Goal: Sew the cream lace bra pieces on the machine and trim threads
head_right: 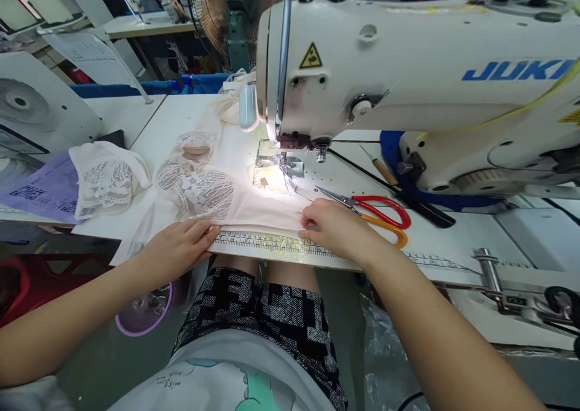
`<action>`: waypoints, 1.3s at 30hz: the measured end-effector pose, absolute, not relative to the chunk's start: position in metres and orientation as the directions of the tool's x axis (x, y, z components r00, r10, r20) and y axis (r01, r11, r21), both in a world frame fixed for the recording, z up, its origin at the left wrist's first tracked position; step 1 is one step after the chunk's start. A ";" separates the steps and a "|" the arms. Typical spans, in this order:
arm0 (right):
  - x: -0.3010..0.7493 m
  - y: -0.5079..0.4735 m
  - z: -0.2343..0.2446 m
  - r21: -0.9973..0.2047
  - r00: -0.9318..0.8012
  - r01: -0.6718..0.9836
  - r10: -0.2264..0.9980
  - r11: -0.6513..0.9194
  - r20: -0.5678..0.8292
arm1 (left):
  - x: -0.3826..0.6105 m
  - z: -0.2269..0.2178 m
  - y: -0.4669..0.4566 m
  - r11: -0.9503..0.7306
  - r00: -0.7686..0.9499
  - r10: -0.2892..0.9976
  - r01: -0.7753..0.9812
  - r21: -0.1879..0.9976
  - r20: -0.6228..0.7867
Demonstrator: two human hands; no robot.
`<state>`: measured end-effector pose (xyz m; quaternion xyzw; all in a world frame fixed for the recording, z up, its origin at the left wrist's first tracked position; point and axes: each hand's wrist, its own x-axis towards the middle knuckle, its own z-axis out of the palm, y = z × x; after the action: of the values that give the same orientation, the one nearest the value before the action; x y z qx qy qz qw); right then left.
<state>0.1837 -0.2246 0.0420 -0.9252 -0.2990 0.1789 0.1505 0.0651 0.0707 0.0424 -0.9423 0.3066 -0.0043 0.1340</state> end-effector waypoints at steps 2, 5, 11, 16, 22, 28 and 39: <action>0.184 -0.226 0.040 -0.381 0.749 0.515 0.619 -0.768 -0.236 | 0.065 0.042 0.071 -0.795 0.824 -0.560 -0.563 -0.228 -0.082; 0.187 -0.232 0.031 -0.398 0.720 0.558 0.663 -0.728 -0.204 | 0.063 0.042 0.070 -0.807 0.826 -0.558 -0.563 -0.176 -0.085; 0.197 -0.238 0.005 -0.499 0.737 0.531 0.664 -0.685 -0.126 | 0.062 0.041 0.076 -0.840 0.845 -0.531 -0.534 -0.097 -0.059; 0.197 -0.236 0.006 -0.491 0.758 0.494 0.632 -0.718 -0.161 | 0.060 0.037 0.077 -0.814 0.819 -0.574 -0.572 -0.106 -0.009; 0.196 -0.233 0.009 -0.467 0.765 0.487 0.618 -0.738 -0.179 | 0.061 0.037 0.075 -0.782 0.797 -0.604 -0.596 -0.181 -0.015; 0.196 -0.238 0.006 -0.418 0.751 0.526 0.635 -0.741 -0.181 | 0.061 0.045 0.069 -0.758 0.798 -0.599 -0.593 -0.272 -0.068; 0.180 -0.224 0.043 -0.369 0.776 0.513 0.602 -0.775 -0.187 | 0.067 0.047 0.067 -0.717 0.785 -0.613 -0.598 -0.358 -0.084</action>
<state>0.1800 -0.2243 0.0434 -0.9303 -0.2995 0.1490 0.1502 0.0672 0.0674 0.0467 -0.9263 0.3270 -0.0202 0.1859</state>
